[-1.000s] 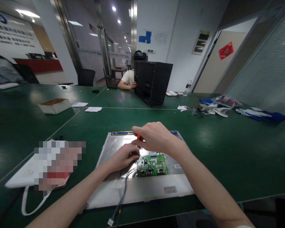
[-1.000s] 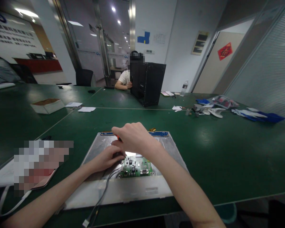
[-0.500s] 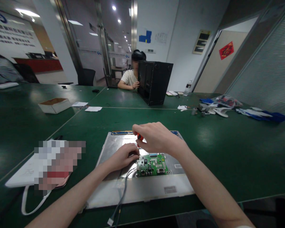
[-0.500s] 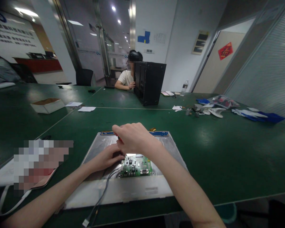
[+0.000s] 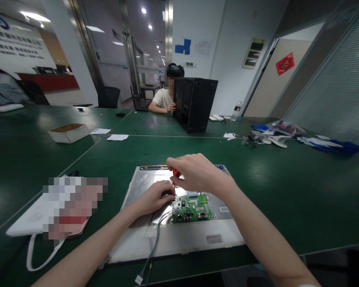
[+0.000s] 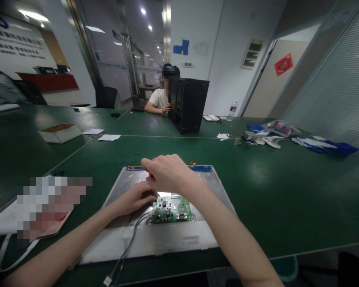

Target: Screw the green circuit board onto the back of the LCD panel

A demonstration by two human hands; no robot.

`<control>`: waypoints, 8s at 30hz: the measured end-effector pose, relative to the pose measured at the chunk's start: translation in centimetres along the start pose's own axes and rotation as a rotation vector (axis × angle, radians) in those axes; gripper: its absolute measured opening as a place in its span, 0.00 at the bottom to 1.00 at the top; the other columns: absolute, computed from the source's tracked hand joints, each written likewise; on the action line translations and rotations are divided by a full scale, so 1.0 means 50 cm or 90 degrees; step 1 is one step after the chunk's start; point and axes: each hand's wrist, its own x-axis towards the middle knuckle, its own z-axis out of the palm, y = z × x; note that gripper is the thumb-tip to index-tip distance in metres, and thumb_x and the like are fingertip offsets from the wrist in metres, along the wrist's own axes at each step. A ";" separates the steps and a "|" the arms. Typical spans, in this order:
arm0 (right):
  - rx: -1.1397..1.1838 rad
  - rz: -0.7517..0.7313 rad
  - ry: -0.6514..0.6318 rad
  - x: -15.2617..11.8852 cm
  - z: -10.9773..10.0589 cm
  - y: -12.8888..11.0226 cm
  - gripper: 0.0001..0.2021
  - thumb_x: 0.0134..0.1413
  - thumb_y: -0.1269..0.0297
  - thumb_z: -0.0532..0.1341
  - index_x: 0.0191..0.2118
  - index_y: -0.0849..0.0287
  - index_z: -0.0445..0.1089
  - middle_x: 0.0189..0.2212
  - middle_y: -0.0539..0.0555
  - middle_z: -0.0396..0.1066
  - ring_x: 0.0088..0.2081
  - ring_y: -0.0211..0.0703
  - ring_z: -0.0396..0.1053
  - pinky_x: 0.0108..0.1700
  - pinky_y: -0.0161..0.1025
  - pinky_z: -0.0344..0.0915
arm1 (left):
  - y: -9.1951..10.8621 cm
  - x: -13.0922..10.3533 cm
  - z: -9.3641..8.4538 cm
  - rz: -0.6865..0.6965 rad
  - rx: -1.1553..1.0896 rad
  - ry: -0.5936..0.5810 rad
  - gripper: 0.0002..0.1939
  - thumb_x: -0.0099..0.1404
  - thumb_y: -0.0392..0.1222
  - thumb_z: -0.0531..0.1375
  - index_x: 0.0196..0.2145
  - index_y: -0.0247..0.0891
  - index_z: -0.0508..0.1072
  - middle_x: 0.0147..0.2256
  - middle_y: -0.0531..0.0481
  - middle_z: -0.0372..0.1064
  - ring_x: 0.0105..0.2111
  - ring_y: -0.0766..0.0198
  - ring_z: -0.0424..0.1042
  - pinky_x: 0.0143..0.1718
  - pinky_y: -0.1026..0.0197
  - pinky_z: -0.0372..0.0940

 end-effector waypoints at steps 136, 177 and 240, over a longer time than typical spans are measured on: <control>0.002 0.040 0.022 0.007 0.010 0.006 0.09 0.58 0.58 0.55 0.40 0.55 0.67 0.30 0.51 0.73 0.28 0.38 0.64 0.25 0.36 0.42 | 0.005 -0.002 -0.006 0.009 -0.005 -0.013 0.04 0.63 0.35 0.56 0.34 0.37 0.72 0.35 0.49 0.70 0.36 0.61 0.67 0.38 0.60 0.61; -0.005 0.041 0.036 0.003 0.002 0.013 0.08 0.54 0.59 0.56 0.39 0.55 0.63 0.28 0.49 0.71 0.26 0.36 0.61 0.26 0.36 0.42 | 0.001 -0.003 -0.008 -0.015 -0.018 -0.012 0.04 0.62 0.36 0.57 0.33 0.36 0.72 0.33 0.49 0.70 0.36 0.62 0.67 0.39 0.61 0.61; -0.052 0.039 0.042 0.020 0.025 0.017 0.16 0.54 0.48 0.57 0.38 0.55 0.66 0.26 0.51 0.71 0.25 0.38 0.63 0.25 0.37 0.39 | -0.002 -0.001 -0.009 -0.025 -0.053 -0.019 0.04 0.62 0.36 0.58 0.34 0.36 0.74 0.33 0.49 0.71 0.36 0.62 0.68 0.39 0.61 0.62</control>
